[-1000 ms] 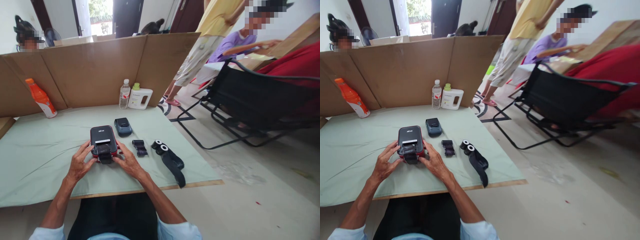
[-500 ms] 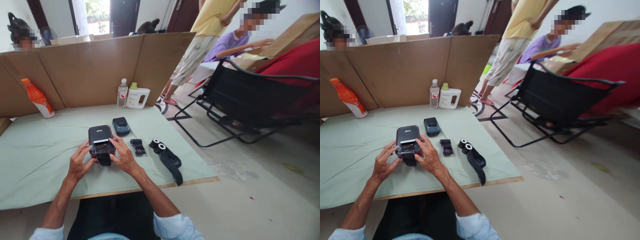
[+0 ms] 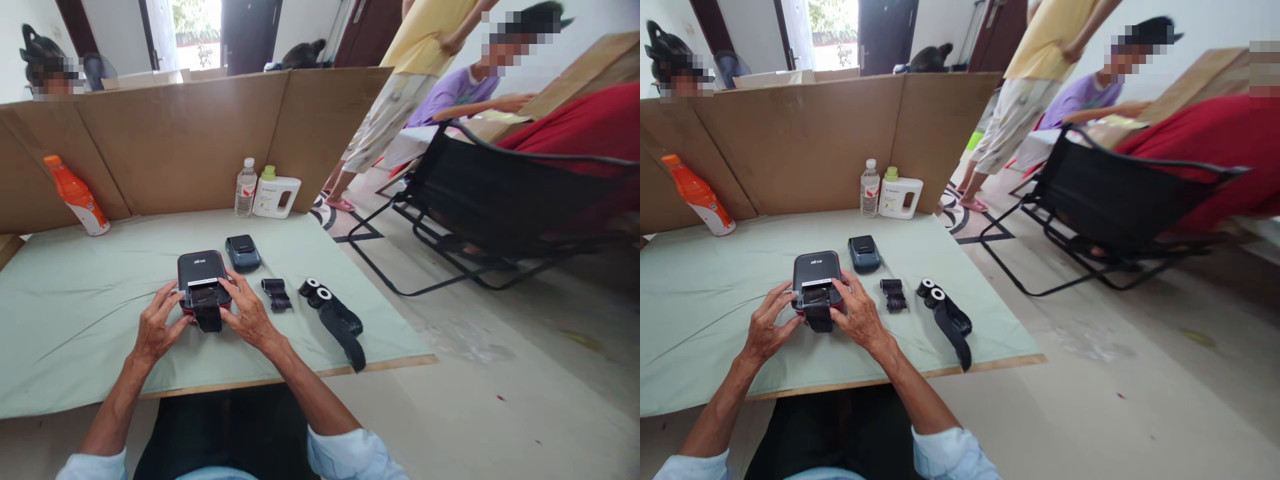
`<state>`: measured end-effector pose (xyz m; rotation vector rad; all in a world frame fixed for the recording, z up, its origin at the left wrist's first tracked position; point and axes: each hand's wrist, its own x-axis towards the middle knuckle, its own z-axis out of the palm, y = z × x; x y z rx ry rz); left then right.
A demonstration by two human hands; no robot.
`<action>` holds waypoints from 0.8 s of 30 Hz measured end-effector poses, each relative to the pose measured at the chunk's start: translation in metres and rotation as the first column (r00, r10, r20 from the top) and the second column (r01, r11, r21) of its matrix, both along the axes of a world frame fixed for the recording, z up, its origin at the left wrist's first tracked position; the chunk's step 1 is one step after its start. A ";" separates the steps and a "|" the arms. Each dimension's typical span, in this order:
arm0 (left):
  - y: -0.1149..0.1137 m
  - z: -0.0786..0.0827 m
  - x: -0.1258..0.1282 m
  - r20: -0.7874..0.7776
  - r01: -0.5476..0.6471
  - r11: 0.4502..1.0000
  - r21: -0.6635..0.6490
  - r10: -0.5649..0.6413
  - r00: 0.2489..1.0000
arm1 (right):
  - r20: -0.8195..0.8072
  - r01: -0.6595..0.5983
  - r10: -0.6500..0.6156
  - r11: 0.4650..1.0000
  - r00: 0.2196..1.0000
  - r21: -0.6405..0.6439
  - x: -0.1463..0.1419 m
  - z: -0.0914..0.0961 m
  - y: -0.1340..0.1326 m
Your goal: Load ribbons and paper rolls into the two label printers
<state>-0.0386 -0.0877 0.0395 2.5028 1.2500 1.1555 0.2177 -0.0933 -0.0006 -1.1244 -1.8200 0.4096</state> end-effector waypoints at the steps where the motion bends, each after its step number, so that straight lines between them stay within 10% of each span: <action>1: 0.000 0.000 0.000 -0.004 0.003 1.000 0.003 -0.003 1.000 | 0.003 0.001 -0.001 1.000 1.000 0.002 0.000 -0.001 0.000; 24: 0.003 -0.006 0.002 0.062 0.020 1.000 0.000 -0.020 0.998 | 0.101 -0.040 0.038 0.999 0.994 0.021 -0.006 0.000 0.002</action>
